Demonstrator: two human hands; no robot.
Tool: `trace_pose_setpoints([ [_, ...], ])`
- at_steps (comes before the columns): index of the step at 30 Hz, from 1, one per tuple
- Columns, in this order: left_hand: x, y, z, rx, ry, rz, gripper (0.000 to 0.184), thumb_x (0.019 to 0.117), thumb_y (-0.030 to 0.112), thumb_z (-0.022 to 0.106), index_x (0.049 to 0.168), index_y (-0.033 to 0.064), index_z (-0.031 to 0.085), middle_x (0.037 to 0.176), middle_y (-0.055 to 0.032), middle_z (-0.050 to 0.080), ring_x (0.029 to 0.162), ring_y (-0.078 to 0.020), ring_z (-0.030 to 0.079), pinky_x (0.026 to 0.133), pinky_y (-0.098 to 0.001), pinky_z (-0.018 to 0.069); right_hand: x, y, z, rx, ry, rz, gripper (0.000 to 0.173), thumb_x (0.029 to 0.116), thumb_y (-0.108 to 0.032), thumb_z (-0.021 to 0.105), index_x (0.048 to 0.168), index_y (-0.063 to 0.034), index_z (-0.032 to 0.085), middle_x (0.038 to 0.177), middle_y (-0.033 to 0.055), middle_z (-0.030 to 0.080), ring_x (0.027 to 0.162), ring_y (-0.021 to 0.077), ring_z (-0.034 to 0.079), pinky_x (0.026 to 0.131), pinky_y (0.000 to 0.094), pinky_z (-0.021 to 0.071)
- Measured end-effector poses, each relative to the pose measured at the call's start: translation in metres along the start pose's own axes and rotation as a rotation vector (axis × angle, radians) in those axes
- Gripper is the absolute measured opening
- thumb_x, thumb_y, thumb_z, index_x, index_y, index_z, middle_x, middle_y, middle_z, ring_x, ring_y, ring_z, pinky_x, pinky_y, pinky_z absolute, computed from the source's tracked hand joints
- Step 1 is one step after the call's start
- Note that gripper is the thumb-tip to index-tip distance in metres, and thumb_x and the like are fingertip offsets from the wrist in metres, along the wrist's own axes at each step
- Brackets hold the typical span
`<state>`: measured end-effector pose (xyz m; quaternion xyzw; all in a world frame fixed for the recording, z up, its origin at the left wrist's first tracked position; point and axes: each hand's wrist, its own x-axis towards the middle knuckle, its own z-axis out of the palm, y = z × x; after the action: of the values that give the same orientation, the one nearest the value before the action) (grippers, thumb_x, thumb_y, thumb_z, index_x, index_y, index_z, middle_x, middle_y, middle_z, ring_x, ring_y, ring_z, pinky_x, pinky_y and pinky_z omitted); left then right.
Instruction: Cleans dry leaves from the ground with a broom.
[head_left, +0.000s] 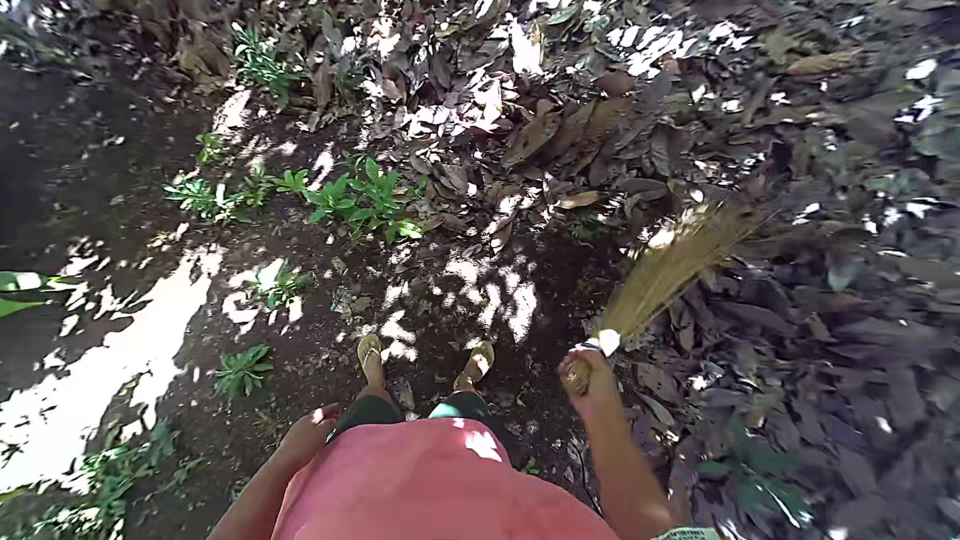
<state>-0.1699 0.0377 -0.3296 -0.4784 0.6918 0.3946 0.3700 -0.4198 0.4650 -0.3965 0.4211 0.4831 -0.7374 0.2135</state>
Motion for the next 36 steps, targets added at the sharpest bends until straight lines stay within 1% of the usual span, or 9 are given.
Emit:
trace_pose_setpoints([
  [6,0.012,0.028,0.005,0.033,-0.082,0.077,0.045,0.1054,0.020,0.049,0.148,0.0039,0.051,0.143,-0.0215,0.057,0.130,-0.0334,0.057,0.109,-0.0518,0.0442,-0.060,0.052,-0.040,0.604,-0.120,0.450,0.028,0.0988,-0.026,0.042,0.103,-0.0019,0.056,0.079,0.0095,0.068,0.060,0.0146,0.069,0.051,0.0251,0.0597],
  [10,0.014,0.077,0.014,0.208,-0.160,0.178,0.044,0.1079,0.020,0.045,0.149,0.0051,0.050,0.145,-0.0204,0.057,0.135,-0.0337,0.053,0.115,-0.0530,0.0383,-0.016,0.047,-0.099,0.097,0.200,0.187,0.010,0.1034,-0.013,0.045,0.103,-0.0069,0.052,0.073,0.0044,0.061,0.056,0.0113,0.062,0.050,0.0249,0.0551],
  [14,-0.007,0.147,0.047,0.153,-0.308,0.397,0.041,0.1079,0.020,0.045,0.144,0.0020,0.055,0.142,-0.0195,0.059,0.132,-0.0312,0.056,0.113,-0.0506,0.0418,-0.035,0.042,-0.075,-0.157,0.320,0.043,0.020,0.1001,-0.011,0.056,0.117,-0.0005,0.052,0.079,0.0074,0.063,0.060,0.0148,0.064,0.054,0.0312,0.0574],
  [19,-0.035,0.239,0.110,-0.218,-0.711,0.344,0.062,0.1037,0.039,0.057,0.154,0.0058,0.041,0.137,-0.0170,0.062,0.122,-0.0286,0.063,0.103,-0.0506,0.0519,-0.104,0.049,0.013,-0.248,-0.292,-0.140,0.044,0.1007,-0.029,0.058,0.128,0.0053,0.053,0.095,0.0117,0.070,0.080,0.0176,0.069,0.073,0.0359,0.0605],
  [21,-0.022,0.260,0.120,-0.280,-0.775,0.279,0.057,0.1026,0.024,0.058,0.153,0.0111,0.036,0.107,-0.0115,0.067,0.089,-0.0198,0.068,0.080,-0.0404,0.0593,-0.113,0.049,0.030,-0.472,-0.486,-0.188,0.070,0.0929,-0.038,0.066,0.145,0.0049,0.046,0.123,0.0132,0.067,0.105,0.0170,0.068,0.091,0.0341,0.0589],
  [24,-0.001,0.258,0.083,-0.429,-0.659,0.185,0.058,0.0982,0.010,0.055,0.152,0.0138,0.034,0.097,-0.0094,0.062,0.074,-0.0172,0.064,0.066,-0.0335,0.0575,-0.114,0.030,0.026,-0.648,-0.356,-0.269,0.074,0.0883,-0.034,0.068,0.149,0.0018,0.046,0.137,0.0184,0.062,0.111,0.0209,0.069,0.093,0.0376,0.0587],
  [30,0.005,0.164,-0.084,-0.683,-0.446,-0.058,0.021,0.0937,0.010,0.054,0.114,0.0061,0.059,0.096,-0.0089,0.068,0.082,-0.0184,0.068,0.074,-0.0346,0.0591,-0.096,0.011,-0.020,-0.567,0.137,0.013,0.060,0.1034,-0.018,0.053,0.155,0.0032,0.030,0.133,0.0279,0.054,0.105,0.0267,0.065,0.091,0.0406,0.0555],
  [32,0.018,0.141,-0.123,-0.698,-0.378,-0.199,0.019,0.0928,0.009,0.051,0.109,0.0055,0.060,0.095,-0.0090,0.069,0.074,-0.0157,0.068,0.065,-0.0289,0.0587,-0.093,0.011,-0.012,-0.568,0.213,0.121,0.056,0.1059,-0.015,0.050,0.155,0.0037,0.030,0.134,0.0293,0.053,0.106,0.0273,0.064,0.092,0.0401,0.0546],
  [36,0.088,0.143,-0.126,-0.871,-0.271,-0.404,0.020,0.1048,0.027,0.049,0.103,0.0086,0.058,0.082,-0.0062,0.064,0.060,-0.0122,0.062,0.051,-0.0246,0.0535,-0.076,0.031,0.013,-0.541,0.291,0.264,0.055,0.1056,-0.015,0.053,0.153,0.0039,0.033,0.135,0.0285,0.053,0.104,0.0232,0.065,0.089,0.0362,0.0545],
])
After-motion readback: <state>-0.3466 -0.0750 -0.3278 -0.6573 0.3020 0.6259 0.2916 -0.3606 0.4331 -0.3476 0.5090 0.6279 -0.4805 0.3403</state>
